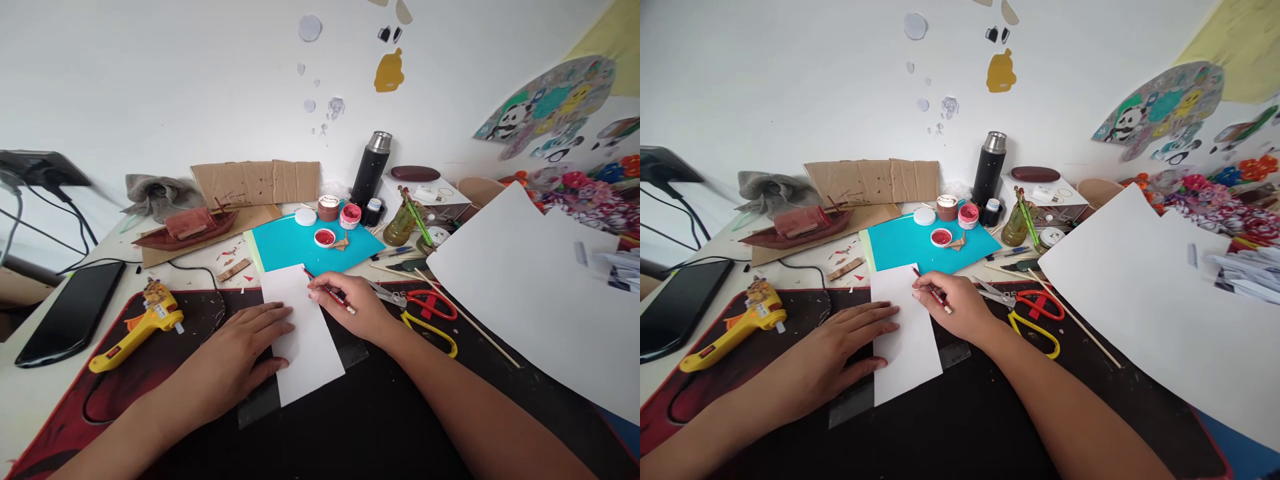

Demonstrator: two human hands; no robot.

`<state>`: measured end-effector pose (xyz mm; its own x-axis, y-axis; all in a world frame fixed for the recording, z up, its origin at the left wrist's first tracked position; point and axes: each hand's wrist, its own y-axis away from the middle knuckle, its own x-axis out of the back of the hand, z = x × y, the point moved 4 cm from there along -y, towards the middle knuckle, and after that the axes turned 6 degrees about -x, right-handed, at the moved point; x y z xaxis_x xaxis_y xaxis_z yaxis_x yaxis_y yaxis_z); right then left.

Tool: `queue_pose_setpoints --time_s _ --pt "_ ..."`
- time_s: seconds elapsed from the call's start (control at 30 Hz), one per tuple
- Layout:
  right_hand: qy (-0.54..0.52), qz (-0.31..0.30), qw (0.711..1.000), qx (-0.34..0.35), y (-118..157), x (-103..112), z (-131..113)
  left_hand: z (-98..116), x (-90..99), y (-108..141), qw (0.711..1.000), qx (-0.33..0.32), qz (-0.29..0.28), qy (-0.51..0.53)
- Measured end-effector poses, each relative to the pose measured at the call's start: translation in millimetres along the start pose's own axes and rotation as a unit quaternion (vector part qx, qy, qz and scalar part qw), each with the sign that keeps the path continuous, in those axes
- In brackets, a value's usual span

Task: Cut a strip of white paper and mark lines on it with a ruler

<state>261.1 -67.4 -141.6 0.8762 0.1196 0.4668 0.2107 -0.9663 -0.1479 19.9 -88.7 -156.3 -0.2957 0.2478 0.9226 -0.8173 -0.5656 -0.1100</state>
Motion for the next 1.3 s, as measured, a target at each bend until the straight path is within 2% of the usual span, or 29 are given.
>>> queue_pose_setpoints --time_s 0.4,0.7,0.9,1.03,1.13,1.3 --pt "0.025 -0.017 1.000 0.004 1 -1 1 -2 5.9 -3 0.999 -0.009 0.037 0.008" --pt "-0.055 0.050 0.997 -0.036 -3 5 4 -1 7.1 -5 1.000 -0.010 0.025 0.006" --pt "-0.084 0.045 0.994 -0.044 -3 5 4 -1 6.2 -5 0.999 -0.022 0.032 -0.003" --pt "-0.090 0.051 0.994 -0.043 -3 5 2 4 17.9 -7 0.998 -0.017 0.054 0.023" --pt "-0.103 0.057 0.992 -0.041 -4 6 2 9 29.1 -6 0.997 0.009 0.014 0.078" --pt "-0.110 0.065 0.991 -0.038 -4 6 4 17 28.3 3 0.984 0.065 -0.138 0.089"
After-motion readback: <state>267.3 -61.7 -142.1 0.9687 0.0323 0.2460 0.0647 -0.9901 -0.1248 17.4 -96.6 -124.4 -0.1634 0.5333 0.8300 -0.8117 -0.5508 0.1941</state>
